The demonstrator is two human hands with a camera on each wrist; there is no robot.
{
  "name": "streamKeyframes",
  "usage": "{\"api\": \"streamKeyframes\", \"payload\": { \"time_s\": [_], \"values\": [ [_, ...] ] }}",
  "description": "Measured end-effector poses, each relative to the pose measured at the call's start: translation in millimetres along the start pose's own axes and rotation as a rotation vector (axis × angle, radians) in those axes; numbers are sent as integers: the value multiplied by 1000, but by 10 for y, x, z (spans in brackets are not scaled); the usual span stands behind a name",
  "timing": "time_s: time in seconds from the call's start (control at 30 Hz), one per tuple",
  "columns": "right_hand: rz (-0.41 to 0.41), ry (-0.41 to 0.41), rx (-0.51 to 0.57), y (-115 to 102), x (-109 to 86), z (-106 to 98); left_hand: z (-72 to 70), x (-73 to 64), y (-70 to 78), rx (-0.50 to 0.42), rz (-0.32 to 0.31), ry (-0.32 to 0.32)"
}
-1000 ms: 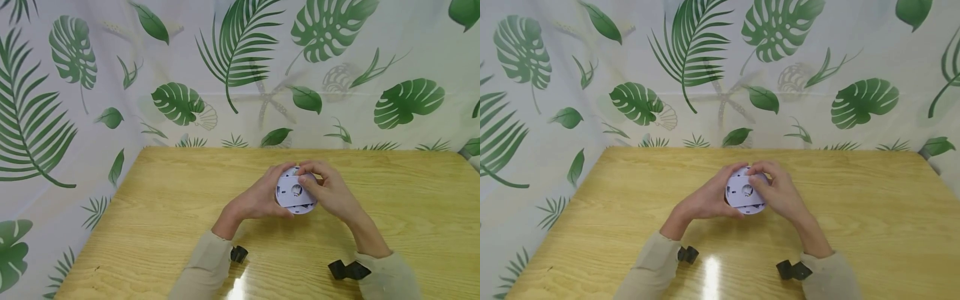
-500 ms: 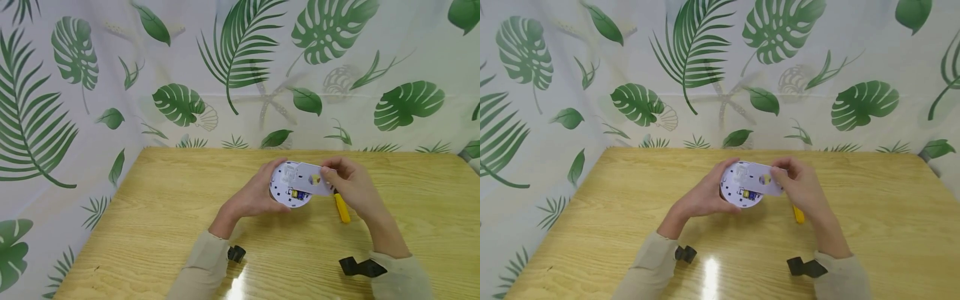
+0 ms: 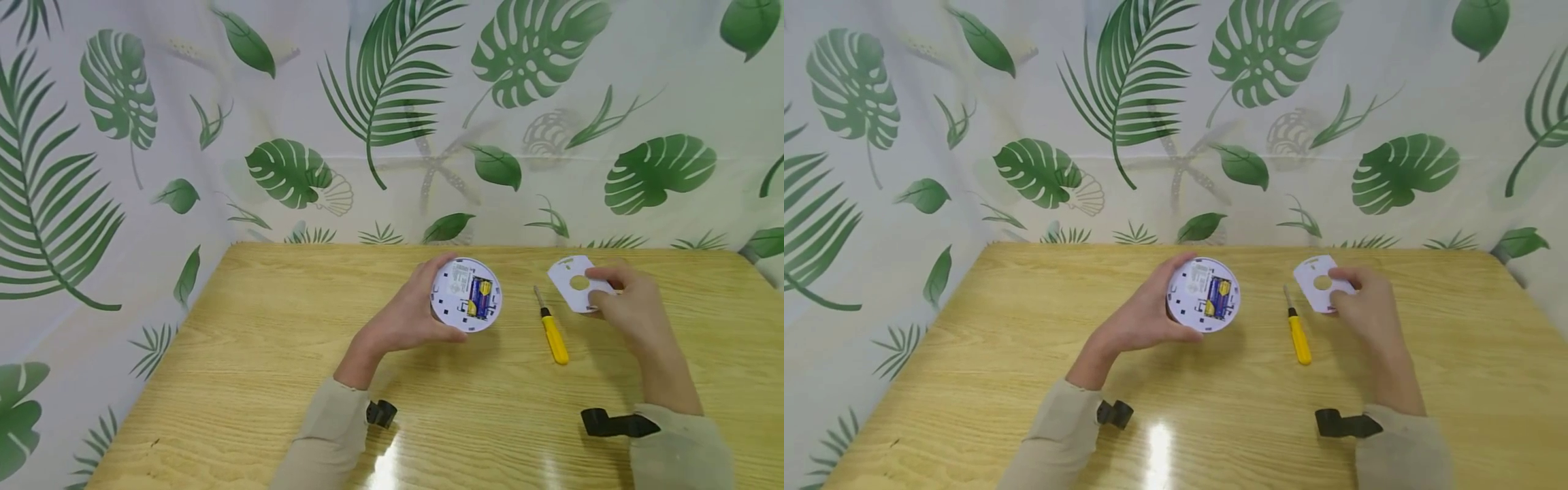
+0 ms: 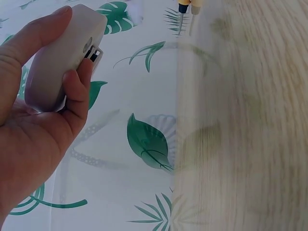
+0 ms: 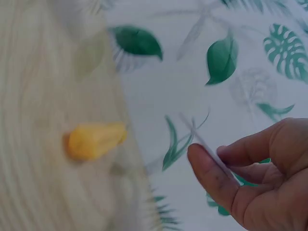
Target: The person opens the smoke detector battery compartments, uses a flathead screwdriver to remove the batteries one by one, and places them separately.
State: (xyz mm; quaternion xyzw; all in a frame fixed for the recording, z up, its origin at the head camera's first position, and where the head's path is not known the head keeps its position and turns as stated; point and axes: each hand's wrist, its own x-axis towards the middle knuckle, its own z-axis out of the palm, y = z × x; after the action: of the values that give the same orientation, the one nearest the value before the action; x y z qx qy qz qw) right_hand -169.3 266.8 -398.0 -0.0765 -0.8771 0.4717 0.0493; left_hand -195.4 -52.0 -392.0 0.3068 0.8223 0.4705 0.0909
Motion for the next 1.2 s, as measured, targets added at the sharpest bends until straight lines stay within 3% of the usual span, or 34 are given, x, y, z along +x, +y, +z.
{"api": "streamKeyframes", "payload": {
  "time_s": [0.2, 0.33, 0.5, 0.8, 0.93, 1.0, 1.07, 1.2],
  "values": [
    [10, -52, -283, 242, 68, -35, -6, -4, -8, 24, -26, -1],
    [36, -102, -407, 341, 83, -46, -15, -7, -21, 36, -50, -9],
    [42, -157, -480, 427, 86, -65, -27, -9, -28, 43, -67, -15],
    [-11, -173, -540, 494, 112, -61, -34, -7, -42, 32, -64, -15],
    [-60, -135, -488, 416, 112, -28, -43, -16, -42, 7, -54, -23],
    [-98, -139, -389, 282, 78, 8, -49, -22, -40, -7, -45, -30],
    [-146, -182, -251, 102, 28, 66, -46, -20, -51, -23, -32, -39],
    [-179, -366, 55, -297, -94, 277, -49, -9, -79, -75, 7, -75]
  ]
}}
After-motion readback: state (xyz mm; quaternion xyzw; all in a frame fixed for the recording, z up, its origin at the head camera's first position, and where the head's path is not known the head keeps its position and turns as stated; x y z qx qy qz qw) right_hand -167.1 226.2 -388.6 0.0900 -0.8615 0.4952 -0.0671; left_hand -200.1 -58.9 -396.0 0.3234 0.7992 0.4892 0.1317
